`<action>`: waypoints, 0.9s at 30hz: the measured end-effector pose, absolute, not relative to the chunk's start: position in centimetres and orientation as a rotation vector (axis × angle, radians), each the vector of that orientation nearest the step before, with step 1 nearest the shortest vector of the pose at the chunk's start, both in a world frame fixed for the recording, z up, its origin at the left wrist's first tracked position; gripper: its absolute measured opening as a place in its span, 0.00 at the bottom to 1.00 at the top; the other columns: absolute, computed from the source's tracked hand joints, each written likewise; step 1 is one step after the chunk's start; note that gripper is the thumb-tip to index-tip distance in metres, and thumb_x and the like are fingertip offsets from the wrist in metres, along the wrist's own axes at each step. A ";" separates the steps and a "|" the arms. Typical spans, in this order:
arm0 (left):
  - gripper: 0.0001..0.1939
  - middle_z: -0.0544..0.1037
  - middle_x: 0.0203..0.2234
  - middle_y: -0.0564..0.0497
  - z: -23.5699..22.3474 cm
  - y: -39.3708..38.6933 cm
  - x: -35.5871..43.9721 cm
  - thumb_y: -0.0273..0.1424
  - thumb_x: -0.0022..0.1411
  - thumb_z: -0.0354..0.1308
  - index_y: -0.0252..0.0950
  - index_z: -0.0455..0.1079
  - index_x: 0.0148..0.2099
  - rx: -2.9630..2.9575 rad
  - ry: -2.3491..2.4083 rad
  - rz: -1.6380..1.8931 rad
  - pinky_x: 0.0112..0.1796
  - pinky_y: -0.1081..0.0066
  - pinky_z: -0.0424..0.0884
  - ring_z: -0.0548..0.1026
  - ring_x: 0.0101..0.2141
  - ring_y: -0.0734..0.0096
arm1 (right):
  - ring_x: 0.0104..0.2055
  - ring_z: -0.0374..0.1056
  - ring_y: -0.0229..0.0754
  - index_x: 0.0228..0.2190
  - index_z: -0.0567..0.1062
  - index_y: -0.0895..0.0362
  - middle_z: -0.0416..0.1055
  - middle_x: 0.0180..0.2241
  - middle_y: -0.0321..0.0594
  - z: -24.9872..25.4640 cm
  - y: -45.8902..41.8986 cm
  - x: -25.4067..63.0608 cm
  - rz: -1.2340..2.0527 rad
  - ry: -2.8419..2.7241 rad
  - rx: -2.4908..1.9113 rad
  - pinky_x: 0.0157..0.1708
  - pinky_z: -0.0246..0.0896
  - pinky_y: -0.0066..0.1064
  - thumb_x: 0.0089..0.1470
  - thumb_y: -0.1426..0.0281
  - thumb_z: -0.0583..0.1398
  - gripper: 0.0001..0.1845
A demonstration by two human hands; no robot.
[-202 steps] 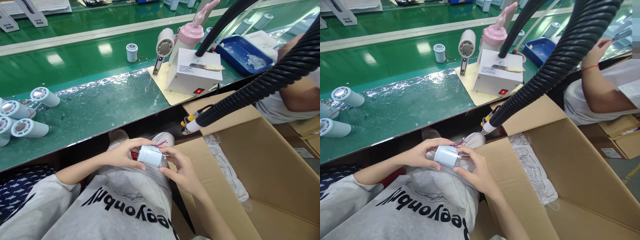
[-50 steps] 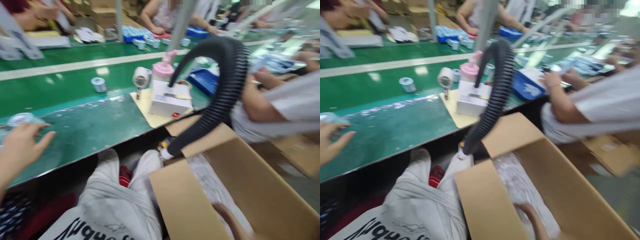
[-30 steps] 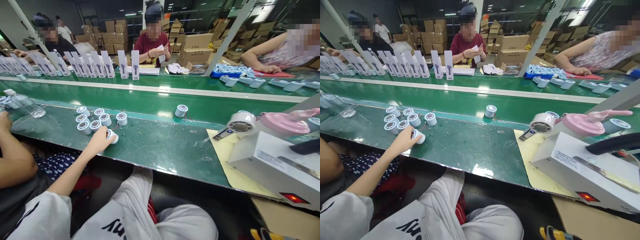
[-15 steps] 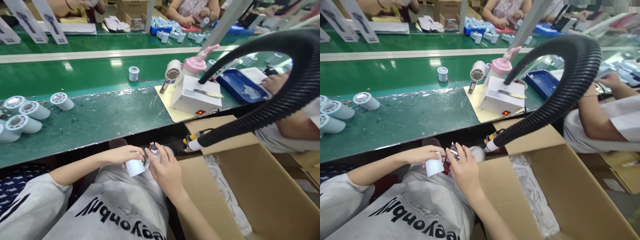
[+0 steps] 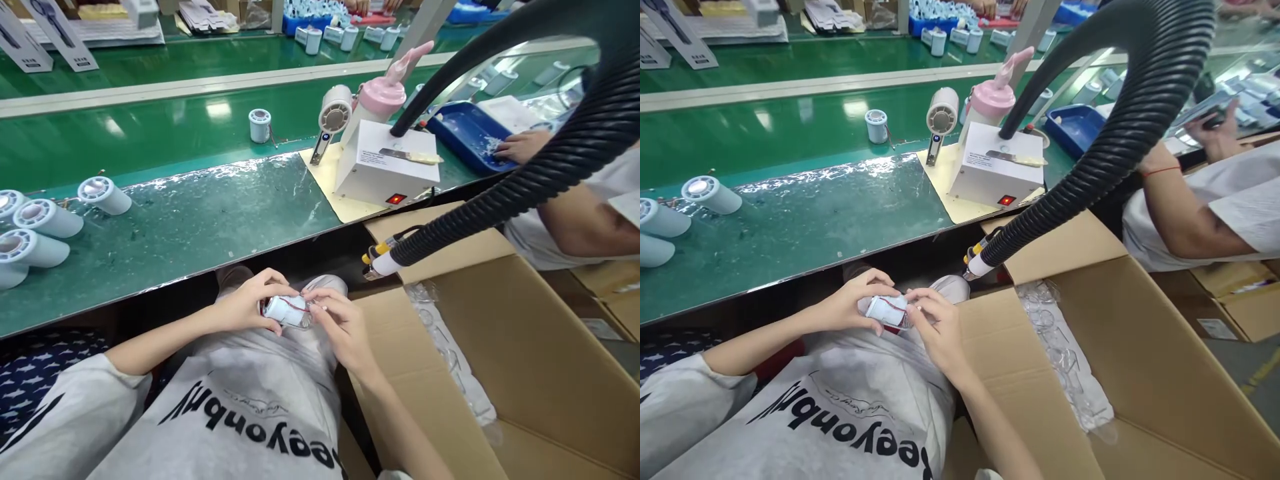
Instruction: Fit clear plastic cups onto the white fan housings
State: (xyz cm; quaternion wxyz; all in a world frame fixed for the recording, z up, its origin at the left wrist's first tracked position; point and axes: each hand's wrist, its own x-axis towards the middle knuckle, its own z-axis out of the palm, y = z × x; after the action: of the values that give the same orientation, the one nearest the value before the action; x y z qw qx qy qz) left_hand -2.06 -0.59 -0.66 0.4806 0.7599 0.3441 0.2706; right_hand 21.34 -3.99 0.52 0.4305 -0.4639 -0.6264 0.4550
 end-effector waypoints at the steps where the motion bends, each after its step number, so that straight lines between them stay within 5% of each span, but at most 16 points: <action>1: 0.31 0.78 0.52 0.40 -0.6 -0.5 -2.1 0.49 0.56 0.73 0.40 0.77 0.59 1.844 0.794 0.639 0.56 0.54 0.73 0.77 0.52 0.53 | 0.44 0.80 0.49 0.21 0.78 0.54 0.83 0.38 0.45 0.5 -3.9 21.5 1.176 -1.511 -1.162 0.41 0.75 0.36 0.63 0.65 0.64 0.19; 5: 0.36 0.79 0.57 0.39 0.1 -0.8 -2.0 0.41 0.56 0.74 0.39 0.72 0.65 1.703 0.809 0.577 0.54 0.57 0.75 0.78 0.55 0.52 | 0.48 0.81 0.52 0.22 0.82 0.52 0.84 0.42 0.46 0.1 -3.6 22.1 1.304 -1.380 -1.121 0.49 0.77 0.42 0.62 0.58 0.66 0.19; 8: 0.38 0.80 0.55 0.37 0.3 -1.2 -1.9 0.40 0.56 0.73 0.35 0.69 0.66 1.448 0.890 0.563 0.45 0.62 0.78 0.81 0.47 0.56 | 0.57 0.77 0.56 0.36 0.87 0.50 0.80 0.55 0.47 -0.1 -3.6 22.6 1.261 -1.594 -1.081 0.59 0.72 0.50 0.58 0.57 0.71 0.10; 11: 0.40 0.81 0.51 0.39 0.1 -1.4 -2.0 0.42 0.57 0.72 0.35 0.66 0.68 1.223 0.883 0.545 0.42 0.64 0.78 0.81 0.42 0.61 | 0.63 0.73 0.56 0.50 0.84 0.49 0.75 0.61 0.48 -0.5 -4.0 23.1 1.082 -1.843 -1.052 0.64 0.68 0.52 0.58 0.63 0.72 0.18; 16: 0.42 0.79 0.56 0.39 0.5 -1.1 -2.4 0.40 0.55 0.74 0.39 0.67 0.69 1.306 0.802 0.504 0.44 0.65 0.78 0.81 0.45 0.60 | 0.61 0.75 0.56 0.51 0.81 0.50 0.77 0.58 0.49 -0.9 -4.4 23.6 1.070 -1.866 -1.023 0.59 0.74 0.49 0.61 0.62 0.70 0.18; 22: 0.39 0.74 0.65 0.40 1.3 -0.8 -2.6 0.39 0.56 0.75 0.44 0.70 0.68 1.583 0.703 0.612 0.61 0.54 0.71 0.73 0.63 0.49 | 0.57 0.77 0.55 0.49 0.81 0.51 0.80 0.53 0.49 -0.2 -4.4 23.4 1.295 -1.689 -1.042 0.50 0.81 0.43 0.59 0.55 0.71 0.21; 27: 0.37 0.74 0.66 0.41 1.1 -0.9 -2.5 0.39 0.60 0.73 0.46 0.68 0.69 1.693 0.623 0.655 0.65 0.51 0.66 0.72 0.65 0.50 | 0.50 0.79 0.52 0.49 0.80 0.51 0.80 0.49 0.46 0.2 -4.5 23.4 1.441 -1.566 -1.061 0.45 0.81 0.42 0.56 0.51 0.71 0.24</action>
State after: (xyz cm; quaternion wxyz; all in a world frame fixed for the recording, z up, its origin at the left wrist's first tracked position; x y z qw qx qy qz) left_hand -2.55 -0.92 1.07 0.5739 0.7224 0.2657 0.2795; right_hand 23.35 -4.49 0.19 0.3723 -0.4142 -0.6112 0.5624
